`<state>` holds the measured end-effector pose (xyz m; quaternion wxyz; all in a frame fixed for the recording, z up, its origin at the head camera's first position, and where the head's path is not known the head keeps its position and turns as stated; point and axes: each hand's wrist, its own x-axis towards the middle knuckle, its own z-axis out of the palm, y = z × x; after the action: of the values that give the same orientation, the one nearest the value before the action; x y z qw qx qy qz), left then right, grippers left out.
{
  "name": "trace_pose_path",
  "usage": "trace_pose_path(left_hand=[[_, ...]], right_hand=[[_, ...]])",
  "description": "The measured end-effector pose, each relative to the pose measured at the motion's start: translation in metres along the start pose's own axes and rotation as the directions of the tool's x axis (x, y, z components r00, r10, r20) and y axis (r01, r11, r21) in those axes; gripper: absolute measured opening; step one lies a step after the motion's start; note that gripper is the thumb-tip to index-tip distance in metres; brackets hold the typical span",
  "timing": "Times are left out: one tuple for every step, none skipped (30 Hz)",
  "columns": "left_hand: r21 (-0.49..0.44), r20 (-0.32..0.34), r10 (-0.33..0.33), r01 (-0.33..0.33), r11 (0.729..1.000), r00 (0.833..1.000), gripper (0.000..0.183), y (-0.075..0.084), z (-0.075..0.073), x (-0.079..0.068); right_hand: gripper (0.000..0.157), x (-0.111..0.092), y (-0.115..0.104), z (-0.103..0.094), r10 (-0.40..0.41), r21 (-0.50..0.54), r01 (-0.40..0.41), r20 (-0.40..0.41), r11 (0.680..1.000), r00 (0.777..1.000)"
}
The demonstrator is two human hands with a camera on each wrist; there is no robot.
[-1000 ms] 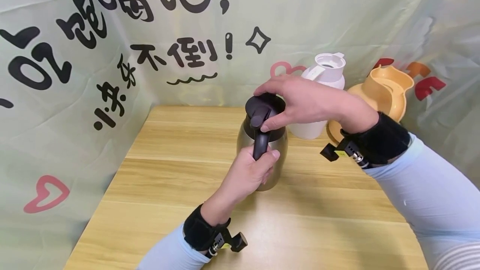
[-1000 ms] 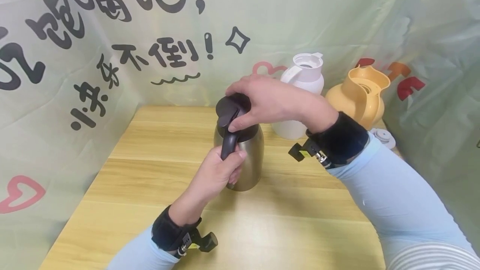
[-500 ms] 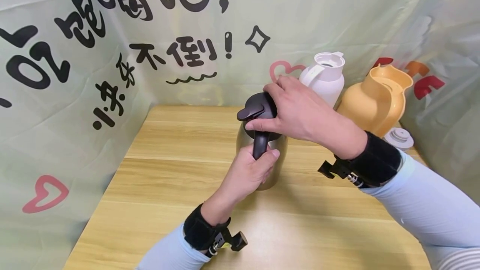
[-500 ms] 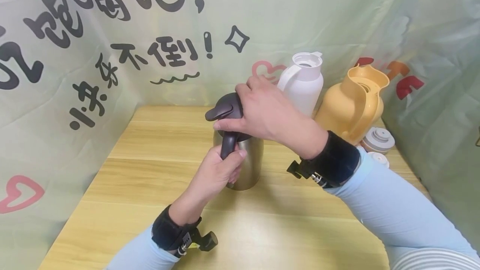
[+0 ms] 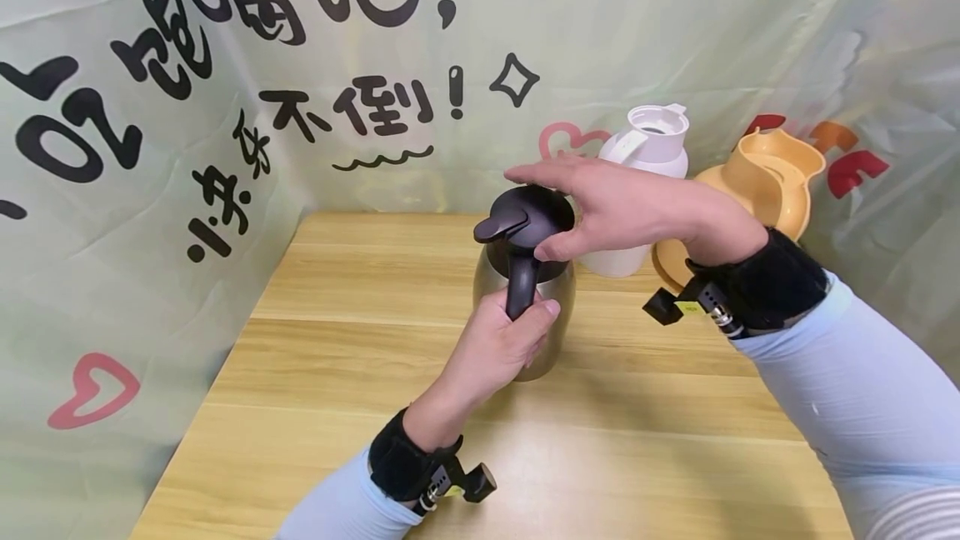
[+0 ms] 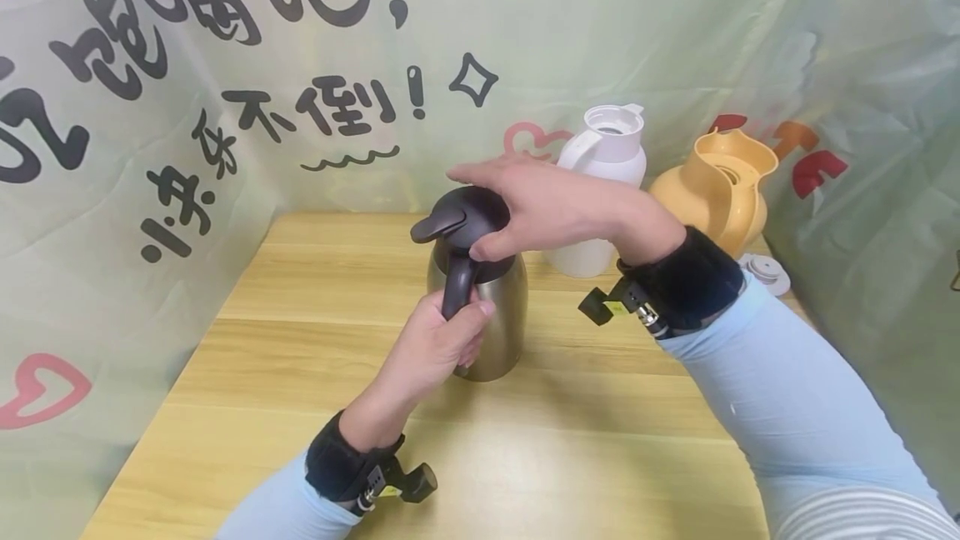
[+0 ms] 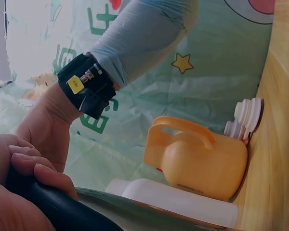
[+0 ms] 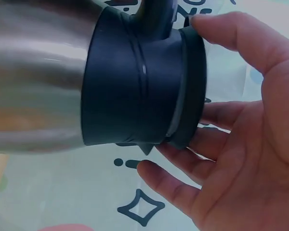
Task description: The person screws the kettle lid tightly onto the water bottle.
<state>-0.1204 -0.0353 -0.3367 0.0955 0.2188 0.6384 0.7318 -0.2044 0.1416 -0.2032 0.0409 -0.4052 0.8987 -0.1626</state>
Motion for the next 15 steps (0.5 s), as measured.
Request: trace_pose_path(left_hand=[[0.001,-0.003,-0.002,0.002,1.000,1.000,0.035,0.000,0.000,0.000],[-0.001,-0.003,-0.004,0.004,1.000,1.000,0.035,0.000,0.000,0.000],[-0.001,-0.004,-0.005,0.005,1.000,1.000,0.035,0.000,0.000,0.000],[-0.002,-0.003,-0.007,0.007,1.000,1.000,0.035,0.000,0.000,0.000],[-0.003,-0.004,-0.009,0.009,1.000,1.000,0.035,0.001,0.000,0.000],[-0.005,-0.005,-0.011,0.011,1.000,1.000,0.035,0.001,0.000,0.000],[-0.004,-0.004,-0.011,0.011,1.000,1.000,0.035,0.001,0.000,0.000],[-0.006,-0.002,-0.010,0.010,1.000,1.000,0.035,0.000,0.000,0.000],[-0.004,-0.002,-0.010,0.010,1.000,1.000,0.035,0.000,0.000,0.000],[-0.004,-0.001,-0.010,0.010,1.000,1.000,0.035,0.000,-0.001,0.000],[-0.002,0.000,-0.009,0.009,1.000,1.000,0.035,0.000,-0.001,0.000],[0.001,0.001,-0.008,0.008,1.000,1.000,0.035,0.000,-0.001,0.000],[0.005,0.001,-0.006,0.006,1.000,1.000,0.035,0.000,-0.001,0.000],[0.006,0.002,-0.005,0.005,1.000,1.000,0.035,0.000,-0.001,0.000],[0.006,0.002,-0.004,0.004,1.000,1.000,0.035,0.000,-0.001,0.000]], right_hand=[[0.079,0.001,0.001,0.000,-0.005,0.008,0.005,-0.001,1.000,1.000],[0.077,0.001,0.001,0.001,-0.007,0.008,0.007,-0.006,1.000,1.000],[0.075,0.001,0.002,0.002,-0.006,0.010,0.006,-0.014,1.000,1.000],[0.073,0.001,0.003,0.003,-0.005,0.008,0.005,-0.027,1.000,1.000],[0.071,0.002,0.004,0.005,-0.004,0.003,0.004,-0.045,1.000,0.999],[0.069,0.002,0.004,0.006,-0.003,-0.003,0.003,-0.065,1.000,0.998],[0.068,0.002,0.005,0.008,-0.002,-0.009,0.001,-0.086,1.000,0.996],[0.067,0.002,0.005,0.009,-0.002,-0.018,0.000,-0.108,1.000,0.994],[0.067,0.002,0.006,0.011,-0.005,-0.029,0.002,-0.130,1.000,0.992],[0.067,0.002,0.006,0.013,-0.009,-0.042,0.003,-0.148,0.999,0.989],[0.066,0.002,0.005,0.014,-0.013,-0.054,0.004,-0.165,0.999,0.986],[0.066,0.002,0.005,0.016,-0.018,-0.066,0.006,-0.180,0.998,0.983],[0.067,0.002,0.005,0.017,-0.023,-0.078,0.008,-0.197,0.997,0.980],[0.067,0.002,0.004,0.019,-0.028,-0.094,0.009,-0.212,0.996,0.977],[0.068,0.001,0.004,0.020,-0.031,-0.108,0.007,-0.226,0.994,0.974]])
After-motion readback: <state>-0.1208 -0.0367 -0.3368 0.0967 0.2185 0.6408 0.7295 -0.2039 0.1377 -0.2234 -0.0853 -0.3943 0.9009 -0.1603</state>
